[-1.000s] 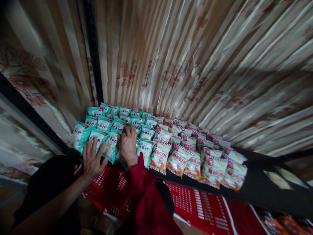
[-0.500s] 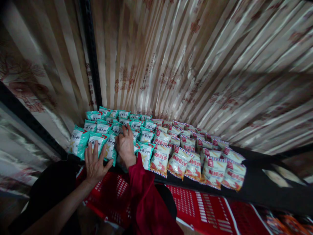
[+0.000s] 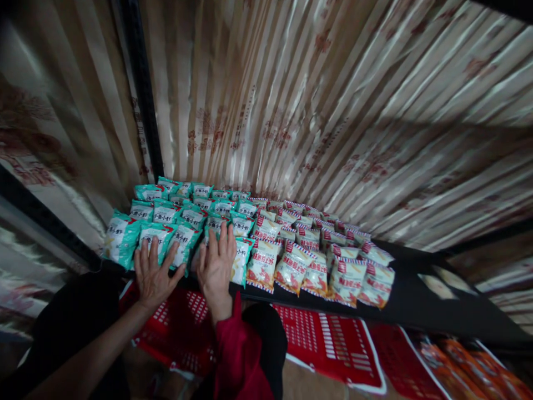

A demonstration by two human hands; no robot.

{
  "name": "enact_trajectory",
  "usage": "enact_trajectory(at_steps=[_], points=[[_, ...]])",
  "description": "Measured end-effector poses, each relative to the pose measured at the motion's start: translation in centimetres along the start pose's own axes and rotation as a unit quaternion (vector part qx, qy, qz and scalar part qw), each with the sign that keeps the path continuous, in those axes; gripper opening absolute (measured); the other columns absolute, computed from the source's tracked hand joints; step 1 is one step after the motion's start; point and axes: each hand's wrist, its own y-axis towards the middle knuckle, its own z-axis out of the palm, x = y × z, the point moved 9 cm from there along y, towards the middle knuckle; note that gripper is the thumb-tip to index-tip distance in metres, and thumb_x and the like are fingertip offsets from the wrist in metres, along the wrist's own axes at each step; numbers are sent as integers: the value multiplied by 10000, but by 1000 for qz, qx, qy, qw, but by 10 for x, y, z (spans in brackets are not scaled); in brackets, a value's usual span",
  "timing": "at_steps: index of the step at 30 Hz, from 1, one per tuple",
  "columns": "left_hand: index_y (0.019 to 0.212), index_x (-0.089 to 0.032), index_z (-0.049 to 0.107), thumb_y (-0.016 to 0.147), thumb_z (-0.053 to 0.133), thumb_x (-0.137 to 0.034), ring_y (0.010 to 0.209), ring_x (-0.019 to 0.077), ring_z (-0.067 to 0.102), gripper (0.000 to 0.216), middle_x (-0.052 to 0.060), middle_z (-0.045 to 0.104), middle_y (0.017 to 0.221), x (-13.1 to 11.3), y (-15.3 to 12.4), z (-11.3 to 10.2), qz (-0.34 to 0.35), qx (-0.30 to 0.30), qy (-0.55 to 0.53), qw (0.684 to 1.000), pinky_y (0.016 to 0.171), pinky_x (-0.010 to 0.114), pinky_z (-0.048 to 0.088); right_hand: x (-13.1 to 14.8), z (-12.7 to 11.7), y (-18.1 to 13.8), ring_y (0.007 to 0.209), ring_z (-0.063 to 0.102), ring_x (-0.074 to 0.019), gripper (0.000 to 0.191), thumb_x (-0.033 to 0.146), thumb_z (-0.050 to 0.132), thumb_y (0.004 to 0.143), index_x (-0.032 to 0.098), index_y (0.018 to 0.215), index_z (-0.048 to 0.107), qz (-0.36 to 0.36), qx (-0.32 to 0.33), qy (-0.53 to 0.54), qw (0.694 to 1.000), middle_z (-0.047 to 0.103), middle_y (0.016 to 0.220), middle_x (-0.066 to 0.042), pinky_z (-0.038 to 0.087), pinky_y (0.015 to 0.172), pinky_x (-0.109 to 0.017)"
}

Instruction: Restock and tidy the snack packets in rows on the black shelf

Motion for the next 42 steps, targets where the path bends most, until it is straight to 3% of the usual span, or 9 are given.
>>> enact_trajectory(at_steps=[4, 9, 12, 17, 24, 29, 33, 37, 42], points=[[1398, -323, 422, 816, 629, -437, 1425, 387, 120, 628, 72, 105, 1582, 1, -2, 2, -9, -2, 0, 1000, 1113, 616, 156, -13, -9, -40, 1445, 106, -323, 399, 222, 435, 935, 169, 1324, 502, 19, -16, -52, 998, 224, 1545, -163, 292, 1076, -583], [1402, -337, 408, 832, 615, -424, 1427, 382, 117, 612, 68, 116, 1581, 1, -2, 4, -19, 3, -1, 1000, 1110, 624, 156, -15, 9, -61, 1446, 113, -323, 441, 230, 473, 922, 246, 1363, 471, -5, 35, -63, 997, 322, 1514, -129, 269, 1078, -598], [1404, -323, 408, 852, 592, -406, 1430, 387, 82, 588, 72, 97, 1582, 1, -1, 4, -16, 10, -8, 1000, 1110, 631, 146, -13, 14, -61, 1444, 132, -314, 426, 258, 494, 920, 279, 1345, 493, -10, 42, -54, 998, 376, 1490, -108, 262, 1085, -589], [1413, -281, 401, 891, 529, -349, 1437, 368, 30, 541, 74, 87, 1581, 1, -2, 3, 1, 26, -19, 999, 1120, 624, 123, -13, 20, -59, 1440, 156, -308, 405, 251, 488, 922, 218, 1324, 526, -2, 60, -59, 996, 359, 1496, -132, 259, 1100, -559], [1424, -233, 384, 927, 438, -298, 1438, 335, 87, 504, 100, 80, 1573, -1, 1, -7, 21, 23, -17, 999, 1136, 583, 130, -11, 21, -59, 1422, 234, -287, 377, 227, 445, 934, 197, 1298, 538, -3, 57, -51, 997, 354, 1495, -144, 274, 1096, -547], [1426, -264, 373, 915, 472, -317, 1436, 339, 107, 524, 83, 118, 1570, 5, 7, -13, 25, 19, -11, 999, 1139, 581, 137, -12, 25, -62, 1429, 216, -266, 443, 168, 401, 935, 179, 1375, 450, -15, 43, -43, 998, 345, 1497, -154, 291, 1098, -522], [1448, -289, 316, 907, 499, -313, 1435, 338, 111, 571, 64, 67, 1576, 1, 11, -15, 64, 10, -11, 998, 1145, 567, 137, -12, 32, -63, 1442, 172, -246, 550, 103, 381, 908, 135, 1453, 317, -38, 44, -26, 998, 325, 1506, -163, 305, 1104, -493], [1441, -315, 324, 892, 529, -386, 1434, 316, 149, 590, 49, 72, 1575, -12, 15, -9, 115, 41, -27, 992, 1150, 533, 154, -16, 36, -62, 1450, 136, -240, 616, 68, 379, 873, 146, 1474, 267, -56, 50, -12, 997, 282, 1530, -141, 302, 1111, -493], [1410, -309, 396, 880, 531, -446, 1434, 310, 148, 565, 57, 126, 1565, -25, 15, 3, 163, 94, -44, 981, 1150, 532, 145, -15, 37, -58, 1452, 125, -243, 598, 68, 384, 858, 114, 1450, 315, -61, 62, 12, 996, 281, 1529, -154, 290, 1123, -498]])
